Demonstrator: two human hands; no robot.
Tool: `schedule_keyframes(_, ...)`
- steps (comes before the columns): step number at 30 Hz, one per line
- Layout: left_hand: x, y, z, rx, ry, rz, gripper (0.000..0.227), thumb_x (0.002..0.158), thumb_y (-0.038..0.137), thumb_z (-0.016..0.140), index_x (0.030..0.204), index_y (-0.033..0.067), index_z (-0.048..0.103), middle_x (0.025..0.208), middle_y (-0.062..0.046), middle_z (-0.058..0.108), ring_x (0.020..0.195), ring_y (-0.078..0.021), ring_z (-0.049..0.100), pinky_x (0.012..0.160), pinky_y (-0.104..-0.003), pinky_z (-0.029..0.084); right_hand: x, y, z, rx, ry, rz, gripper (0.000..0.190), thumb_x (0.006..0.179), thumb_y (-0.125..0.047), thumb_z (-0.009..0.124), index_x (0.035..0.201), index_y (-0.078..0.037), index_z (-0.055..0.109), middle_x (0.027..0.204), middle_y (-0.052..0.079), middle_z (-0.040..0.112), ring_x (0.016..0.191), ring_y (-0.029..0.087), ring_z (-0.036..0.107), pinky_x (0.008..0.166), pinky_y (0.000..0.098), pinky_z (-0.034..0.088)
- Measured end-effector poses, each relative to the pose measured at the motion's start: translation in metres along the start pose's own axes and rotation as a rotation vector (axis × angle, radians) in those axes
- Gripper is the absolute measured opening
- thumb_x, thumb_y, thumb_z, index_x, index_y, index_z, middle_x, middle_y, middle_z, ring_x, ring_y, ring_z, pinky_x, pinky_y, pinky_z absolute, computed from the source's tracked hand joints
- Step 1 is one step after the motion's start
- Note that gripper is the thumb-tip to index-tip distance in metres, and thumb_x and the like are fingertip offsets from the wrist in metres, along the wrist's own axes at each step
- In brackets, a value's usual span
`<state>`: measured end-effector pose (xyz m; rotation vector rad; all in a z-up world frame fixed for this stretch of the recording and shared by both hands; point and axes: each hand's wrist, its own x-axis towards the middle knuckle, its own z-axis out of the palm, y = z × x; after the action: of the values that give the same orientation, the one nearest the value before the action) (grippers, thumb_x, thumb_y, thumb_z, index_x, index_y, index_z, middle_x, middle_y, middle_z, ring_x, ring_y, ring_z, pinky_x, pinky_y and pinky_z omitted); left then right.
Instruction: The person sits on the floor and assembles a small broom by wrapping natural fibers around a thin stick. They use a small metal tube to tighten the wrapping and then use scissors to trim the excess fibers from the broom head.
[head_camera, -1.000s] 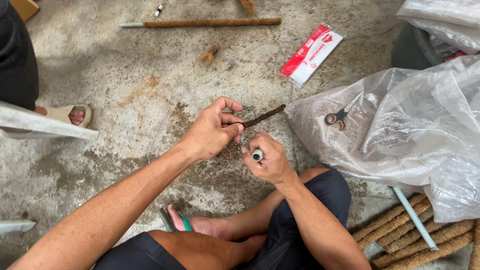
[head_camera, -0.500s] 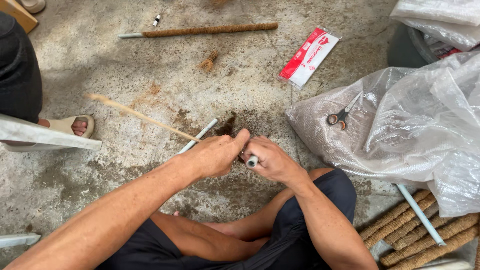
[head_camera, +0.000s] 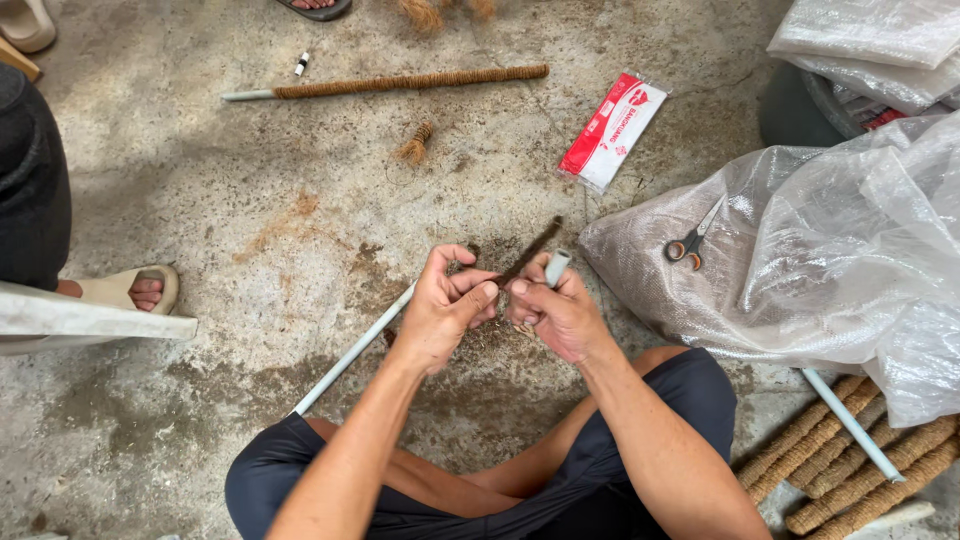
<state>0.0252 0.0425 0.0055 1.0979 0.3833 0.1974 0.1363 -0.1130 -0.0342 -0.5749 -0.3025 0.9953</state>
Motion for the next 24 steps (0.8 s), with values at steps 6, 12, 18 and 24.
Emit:
schedule_keyframes(6, 0.001, -0.023, -0.024, -0.209, 0.037, 0.035, 0.043, 0.094, -0.004, 0.065, 0.127, 0.0035, 0.039, 0.102, -0.017, 0.075, 0.071, -0.0131, 0.064, 0.059, -0.026, 0.048, 0.013, 0.023, 0.008, -0.075, 0.142, -0.025, 0.029, 0.09, -0.003, 0.062, 0.118, -0.009, 0.059, 0.077, 0.002, 0.058, 0.06, 0.01, 0.044, 0.057, 0.0316, 0.04)
schedule_keyframes(12, 0.007, -0.021, -0.027, -0.3, -0.075, 0.031, 0.054, 0.086, -0.015, 0.064, 0.131, 0.0017, 0.039, 0.105, -0.019, 0.074, 0.072, -0.0103, 0.061, 0.06, -0.024, 0.047, 0.015, 0.024, -0.008, -0.106, 0.026, -0.04, 0.031, 0.1, -0.003, 0.065, 0.13, 0.006, 0.064, 0.074, -0.003, 0.052, 0.065, 0.008, 0.043, 0.062, 0.028, 0.039)
schedule_keyframes(18, 0.019, -0.032, -0.024, -0.134, 0.01, 0.002, 0.055, 0.087, -0.012, 0.067, 0.133, 0.0014, 0.04, 0.108, -0.017, 0.071, 0.074, -0.0126, 0.067, 0.057, -0.023, 0.051, 0.017, 0.027, -0.025, -0.262, 0.112, -0.032, 0.023, 0.097, -0.008, 0.07, 0.118, 0.002, 0.067, 0.083, 0.005, 0.068, 0.071, 0.014, 0.06, 0.06, 0.0269, 0.04)
schedule_keyframes(24, 0.02, -0.038, -0.024, -0.189, 0.034, 0.055, 0.054, 0.091, -0.011, 0.067, 0.135, 0.0015, 0.039, 0.109, -0.012, 0.064, 0.083, -0.0157, 0.071, 0.059, -0.026, 0.056, 0.022, 0.029, -0.037, -0.233, 0.092, -0.035, 0.019, 0.099, -0.007, 0.073, 0.115, 0.002, 0.069, 0.088, 0.006, 0.07, 0.069, 0.009, 0.055, 0.061, 0.0255, 0.042)
